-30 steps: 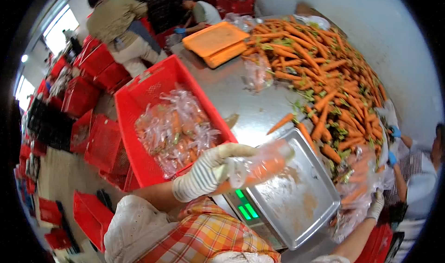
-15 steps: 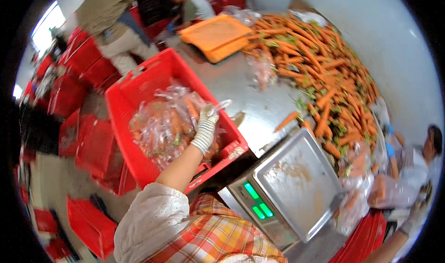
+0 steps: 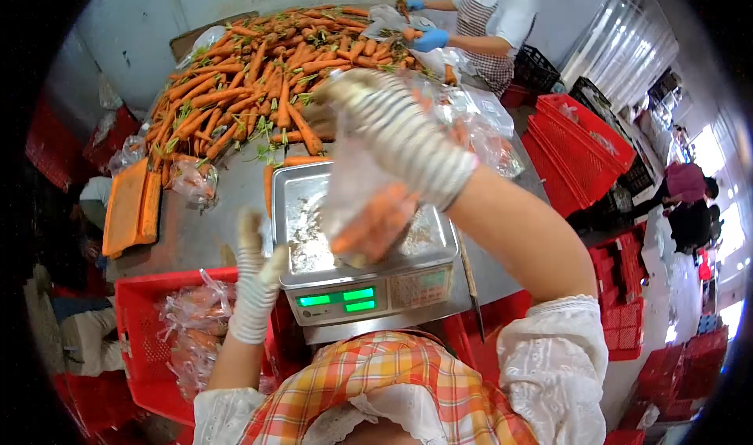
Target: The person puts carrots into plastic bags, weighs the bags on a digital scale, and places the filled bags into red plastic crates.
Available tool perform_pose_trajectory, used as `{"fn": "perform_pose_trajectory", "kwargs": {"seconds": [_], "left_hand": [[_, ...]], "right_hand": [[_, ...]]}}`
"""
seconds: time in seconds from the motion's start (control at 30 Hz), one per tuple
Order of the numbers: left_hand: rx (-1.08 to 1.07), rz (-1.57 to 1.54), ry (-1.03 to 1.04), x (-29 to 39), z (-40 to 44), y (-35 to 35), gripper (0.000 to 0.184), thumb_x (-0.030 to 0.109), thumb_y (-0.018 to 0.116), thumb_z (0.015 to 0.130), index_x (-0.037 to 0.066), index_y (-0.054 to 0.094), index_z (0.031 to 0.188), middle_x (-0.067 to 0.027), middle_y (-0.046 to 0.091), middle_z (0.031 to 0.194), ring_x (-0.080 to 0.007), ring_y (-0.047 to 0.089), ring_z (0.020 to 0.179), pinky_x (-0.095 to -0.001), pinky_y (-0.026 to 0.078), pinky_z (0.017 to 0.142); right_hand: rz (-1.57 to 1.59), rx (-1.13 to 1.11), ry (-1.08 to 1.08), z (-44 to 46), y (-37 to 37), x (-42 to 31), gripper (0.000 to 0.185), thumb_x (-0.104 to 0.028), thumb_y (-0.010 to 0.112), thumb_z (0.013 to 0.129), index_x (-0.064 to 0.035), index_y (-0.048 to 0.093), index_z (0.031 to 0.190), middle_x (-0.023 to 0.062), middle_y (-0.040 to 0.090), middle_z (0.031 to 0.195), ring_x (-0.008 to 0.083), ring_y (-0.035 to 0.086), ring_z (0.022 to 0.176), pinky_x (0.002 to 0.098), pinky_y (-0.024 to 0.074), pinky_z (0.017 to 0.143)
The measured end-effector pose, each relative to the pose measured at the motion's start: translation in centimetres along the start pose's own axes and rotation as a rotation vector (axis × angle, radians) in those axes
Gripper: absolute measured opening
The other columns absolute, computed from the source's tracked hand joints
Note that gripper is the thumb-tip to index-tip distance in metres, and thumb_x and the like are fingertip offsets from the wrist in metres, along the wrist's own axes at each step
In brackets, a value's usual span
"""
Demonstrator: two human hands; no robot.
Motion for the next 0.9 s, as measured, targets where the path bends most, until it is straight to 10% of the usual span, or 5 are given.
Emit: {"fn": "perform_pose_trajectory", "kwargs": {"seconds": [0.2,0.57,0.63,0.7,0.9], "left_hand": [[-0.222,0.180,0.073,3.0,2.5,3.1,0.092,0.030,0.071,0.073,-0.002,0.018,0.142,-0.0225,0.026,0.143,-0.0289,0.027,0.132,-0.0369,0.022,0.109],[0.176,1.214,0.048,17.3,7.8,0.2,0.105,0.068,0.063,0.067,0.006,0.024,0.143,-0.0132,0.060,0.072,-0.0201,0.059,0.061,-0.0324,0.047,0.054],[-0.051,1.433,-0.188,15.4,10.9,3.4,0.108,0.075,0.054,0.068,0.004,0.021,0.143,-0.0180,0.062,0.075,-0.0233,0.062,0.066,-0.0335,0.049,0.058],[-0.097,1.571,0.199,11.3,13.6,5.4,0.093,0.057,0.058,0.077,0.007,0.018,0.144,-0.0169,0.064,0.077,-0.0209,0.061,0.070,-0.0339,0.049,0.065],[-0.201,-0.011,-0.036,11.9,7.8,4.9,0.047,0.019,0.046,0.090,-0.001,0.040,0.132,-0.0058,0.064,0.087,-0.0065,0.053,0.064,-0.0202,0.045,0.061]], "right_hand": [[-0.692,-0.219,0.013,-3.3,-0.8,2.0,0.032,-0.023,0.057,0.087,-0.0031,0.060,0.112,0.0117,0.060,0.112,0.0184,0.055,0.108,0.0290,0.0427,0.095],[-0.278,0.174,-0.266,-9.3,-12.5,-6.9,0.029,-0.021,0.056,0.088,-0.0026,0.061,0.110,0.0108,0.067,0.097,0.0176,0.064,0.092,0.0304,0.0483,0.088],[-0.370,0.162,-0.315,-9.2,-10.5,-6.8,0.027,-0.018,0.056,0.088,-0.0016,0.062,0.108,0.0104,0.067,0.096,0.0172,0.064,0.092,0.0291,0.0481,0.087],[-0.439,0.141,-0.233,-9.6,-6.7,-6.1,0.025,-0.011,0.054,0.086,-0.0014,0.063,0.107,0.0068,0.066,0.095,0.0141,0.062,0.091,0.0269,0.0467,0.086],[-0.600,-0.166,-0.080,-7.8,-2.4,-1.8,0.028,-0.013,0.049,0.088,-0.0022,0.061,0.110,0.0078,0.062,0.110,0.0163,0.057,0.104,0.0284,0.0421,0.093]]}}
Point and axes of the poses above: each hand's wrist, its own z-axis towards the middle knuckle, its own y-axis out of the palm, x = y × z, the point moved 7 cm from there along z, towards the middle knuckle
